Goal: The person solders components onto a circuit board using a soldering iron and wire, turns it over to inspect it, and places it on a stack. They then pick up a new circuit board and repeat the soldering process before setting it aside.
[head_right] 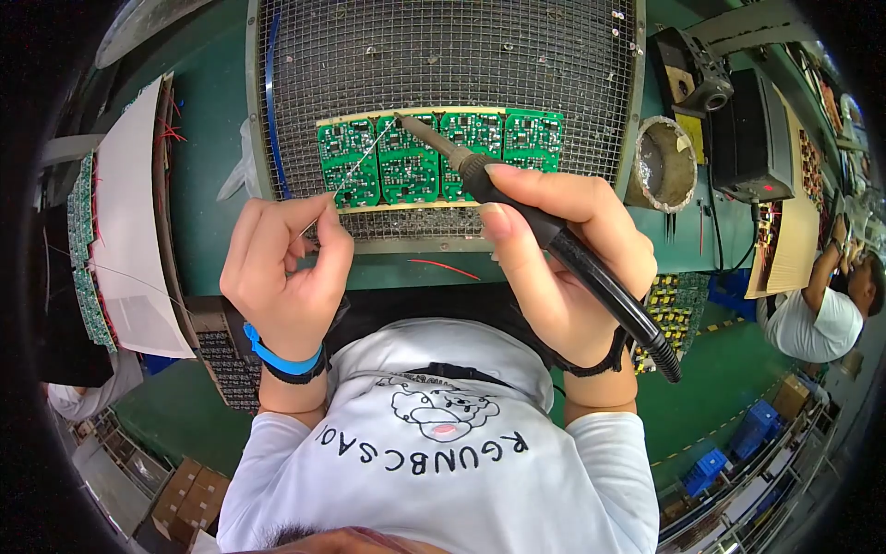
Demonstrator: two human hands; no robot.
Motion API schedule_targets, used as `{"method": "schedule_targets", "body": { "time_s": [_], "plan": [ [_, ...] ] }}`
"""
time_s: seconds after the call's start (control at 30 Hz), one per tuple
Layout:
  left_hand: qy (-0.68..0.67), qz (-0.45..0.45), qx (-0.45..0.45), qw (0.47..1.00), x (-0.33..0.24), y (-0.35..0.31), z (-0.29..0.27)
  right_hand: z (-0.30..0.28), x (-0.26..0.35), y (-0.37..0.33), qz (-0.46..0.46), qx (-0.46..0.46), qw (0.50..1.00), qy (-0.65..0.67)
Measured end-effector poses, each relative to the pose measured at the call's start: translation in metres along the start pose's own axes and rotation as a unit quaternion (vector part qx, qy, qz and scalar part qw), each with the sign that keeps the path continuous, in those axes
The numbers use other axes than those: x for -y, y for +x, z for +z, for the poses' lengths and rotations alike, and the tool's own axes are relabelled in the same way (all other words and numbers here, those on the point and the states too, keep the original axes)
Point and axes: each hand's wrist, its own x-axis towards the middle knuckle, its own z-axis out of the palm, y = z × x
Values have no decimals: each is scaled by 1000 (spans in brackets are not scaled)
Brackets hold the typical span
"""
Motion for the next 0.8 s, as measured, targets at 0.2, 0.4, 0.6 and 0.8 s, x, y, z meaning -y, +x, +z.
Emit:
{"method": "schedule_targets", "body": {
  "time_s": [0.2,0.4,0.6,0.8],
  "plan": [
    [0,-2,1,1000,-1,0,1,-2,6,2,20,26,999,8],
    [22,2,2,1000,-3,-2,-5,0,11,2,25,17,999,10],
    [33,-10,-6,999,-3,-5,-8,-11,10,-9,55,-30,997,37],
    [25,-10,-8,1000,-1,-5,-6,-33,-15,-32,53,-157,982,94]
  ]
}}
